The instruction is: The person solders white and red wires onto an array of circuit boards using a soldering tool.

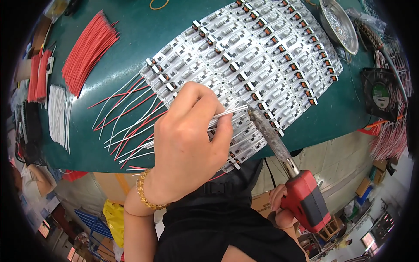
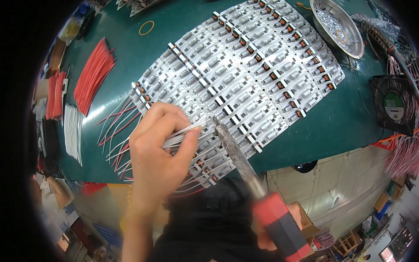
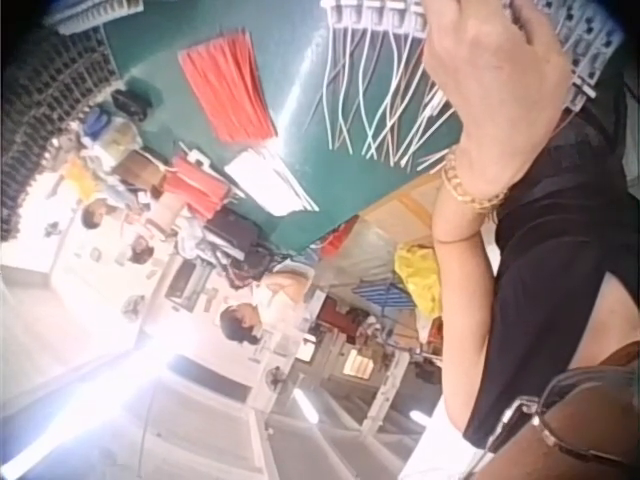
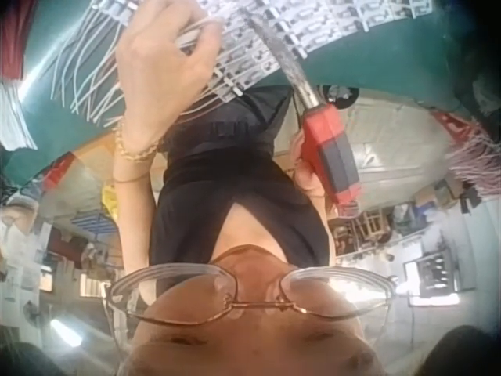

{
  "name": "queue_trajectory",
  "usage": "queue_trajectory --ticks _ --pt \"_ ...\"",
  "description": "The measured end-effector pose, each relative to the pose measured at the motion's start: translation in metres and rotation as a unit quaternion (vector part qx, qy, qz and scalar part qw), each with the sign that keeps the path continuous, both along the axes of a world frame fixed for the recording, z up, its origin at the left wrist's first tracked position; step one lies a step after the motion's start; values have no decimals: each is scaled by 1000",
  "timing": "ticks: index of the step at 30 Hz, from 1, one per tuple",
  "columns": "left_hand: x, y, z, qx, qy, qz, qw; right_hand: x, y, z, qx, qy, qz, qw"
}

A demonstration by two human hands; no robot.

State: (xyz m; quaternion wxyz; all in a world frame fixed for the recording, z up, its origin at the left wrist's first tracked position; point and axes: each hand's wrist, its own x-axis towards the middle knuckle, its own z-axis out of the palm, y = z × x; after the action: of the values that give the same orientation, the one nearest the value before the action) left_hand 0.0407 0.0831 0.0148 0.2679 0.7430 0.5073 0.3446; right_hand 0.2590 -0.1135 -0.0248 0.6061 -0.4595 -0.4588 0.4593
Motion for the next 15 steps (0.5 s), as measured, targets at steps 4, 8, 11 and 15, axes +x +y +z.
queue_trajectory --ticks 4,8,11,15 --pt "-5 -3 1 -22 10 13 1000 -4 2 19 -144 74 70 984" --pt "0 0 -1 1 6 4 1000 -10 5 28 -209 -29 -2 977" --pt "-4 -5 -1 -14 13 15 1000 -10 0 15 -182 -115 9 976" --pt "-1 -4 0 -7 4 14 1000 -2 -10 5 -131 -307 6 943"
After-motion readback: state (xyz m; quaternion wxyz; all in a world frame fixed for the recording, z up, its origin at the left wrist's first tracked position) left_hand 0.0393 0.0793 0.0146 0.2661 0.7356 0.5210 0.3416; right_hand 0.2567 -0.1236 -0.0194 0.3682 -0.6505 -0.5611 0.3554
